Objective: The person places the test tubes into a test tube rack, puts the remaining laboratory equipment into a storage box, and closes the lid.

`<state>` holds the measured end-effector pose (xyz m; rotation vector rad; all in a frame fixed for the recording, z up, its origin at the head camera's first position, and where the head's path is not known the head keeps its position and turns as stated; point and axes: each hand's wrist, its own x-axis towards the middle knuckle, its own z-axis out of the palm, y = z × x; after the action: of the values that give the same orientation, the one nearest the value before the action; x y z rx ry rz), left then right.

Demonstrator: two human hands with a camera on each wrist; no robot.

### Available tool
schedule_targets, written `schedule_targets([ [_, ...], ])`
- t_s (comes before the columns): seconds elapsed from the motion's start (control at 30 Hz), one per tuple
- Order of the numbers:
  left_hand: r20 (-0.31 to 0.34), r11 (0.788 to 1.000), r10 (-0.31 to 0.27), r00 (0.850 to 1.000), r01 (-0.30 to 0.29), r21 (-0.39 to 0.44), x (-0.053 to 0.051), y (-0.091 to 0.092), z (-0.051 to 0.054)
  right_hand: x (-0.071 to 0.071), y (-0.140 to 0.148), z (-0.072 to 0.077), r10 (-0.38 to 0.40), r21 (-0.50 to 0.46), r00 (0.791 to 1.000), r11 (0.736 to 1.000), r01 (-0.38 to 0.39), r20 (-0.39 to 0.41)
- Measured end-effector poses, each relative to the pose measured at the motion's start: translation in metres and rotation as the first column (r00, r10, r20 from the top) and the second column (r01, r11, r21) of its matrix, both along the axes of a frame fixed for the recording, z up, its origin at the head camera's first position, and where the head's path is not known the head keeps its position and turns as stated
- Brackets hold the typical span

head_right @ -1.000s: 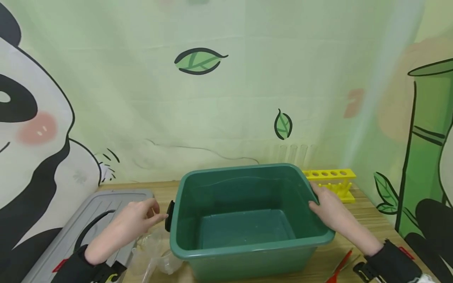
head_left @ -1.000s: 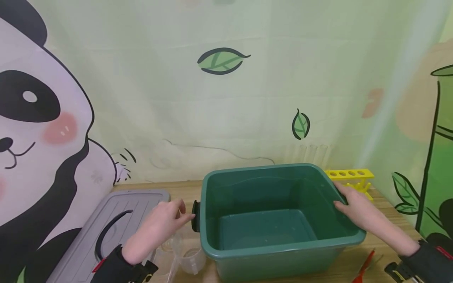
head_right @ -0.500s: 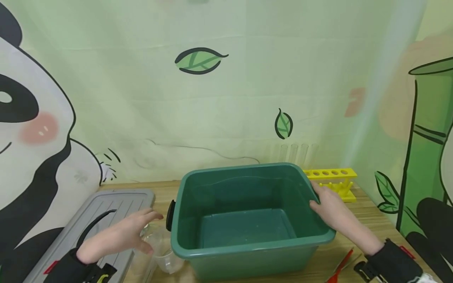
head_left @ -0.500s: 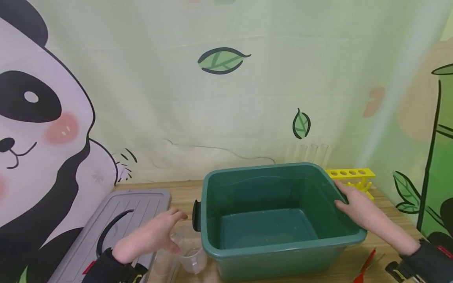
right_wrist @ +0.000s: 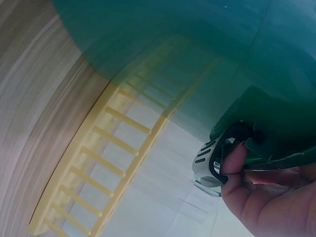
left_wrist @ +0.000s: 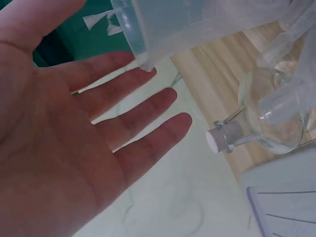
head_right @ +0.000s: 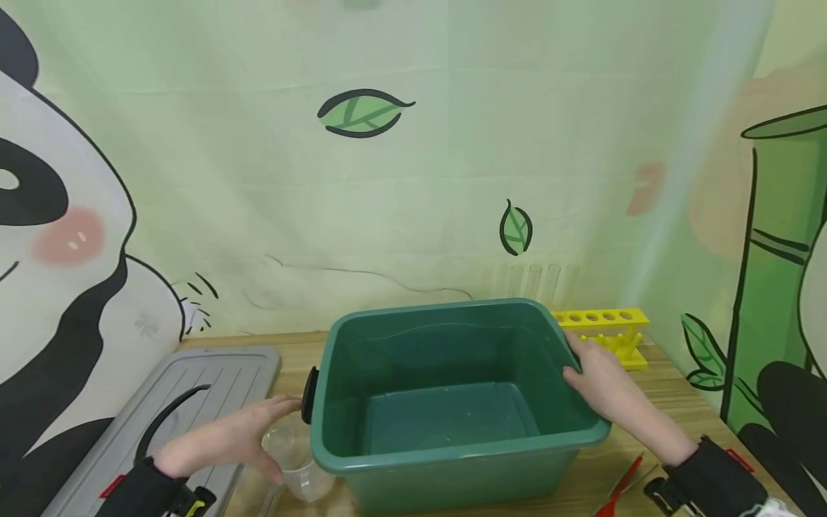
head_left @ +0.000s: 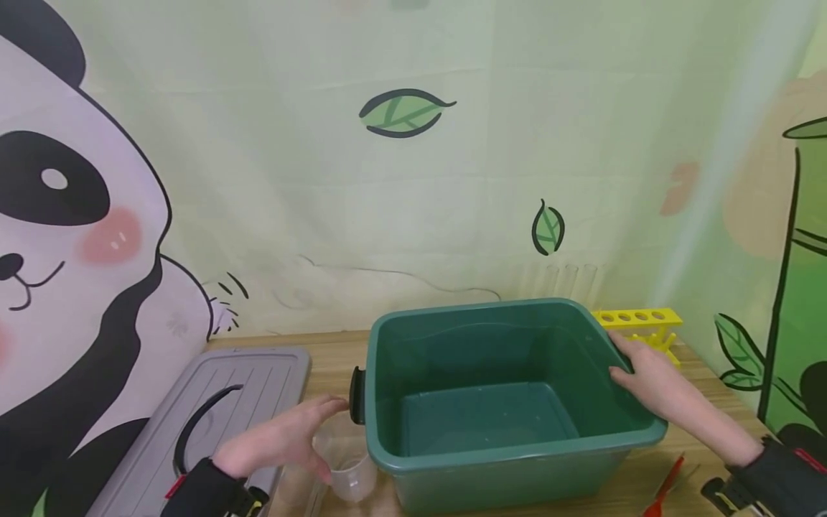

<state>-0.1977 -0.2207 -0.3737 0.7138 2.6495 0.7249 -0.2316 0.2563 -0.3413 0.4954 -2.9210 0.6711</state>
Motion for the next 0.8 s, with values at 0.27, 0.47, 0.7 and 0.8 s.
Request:
schedule_targets([
  [0.27,0.008,0.999,-0.048,0.999,0.047,0.024,0.002,0.003,-0.002,0.001,-0.002,0.000,-0.003,-0.014,1.000,1.000,0.003,-0.001],
  [0.47,-0.029,0.999,-0.052,0.998,0.052,0.003,0.005,0.005,-0.003,0.000,-0.001,-0.002,-0.004,-0.012,1.000,1.000,0.004,-0.002],
  [0.7,-0.060,0.996,-0.061,0.996,0.065,0.059,0.007,0.001,0.004,0.000,-0.002,0.000,-0.014,-0.004,1.000,1.000,0.014,0.020],
  [0.8,-0.048,0.995,-0.052,0.998,0.055,0.083,0.008,-0.002,0.010,0.001,-0.002,0.000,-0.016,-0.005,1.000,1.000,0.016,0.021],
])
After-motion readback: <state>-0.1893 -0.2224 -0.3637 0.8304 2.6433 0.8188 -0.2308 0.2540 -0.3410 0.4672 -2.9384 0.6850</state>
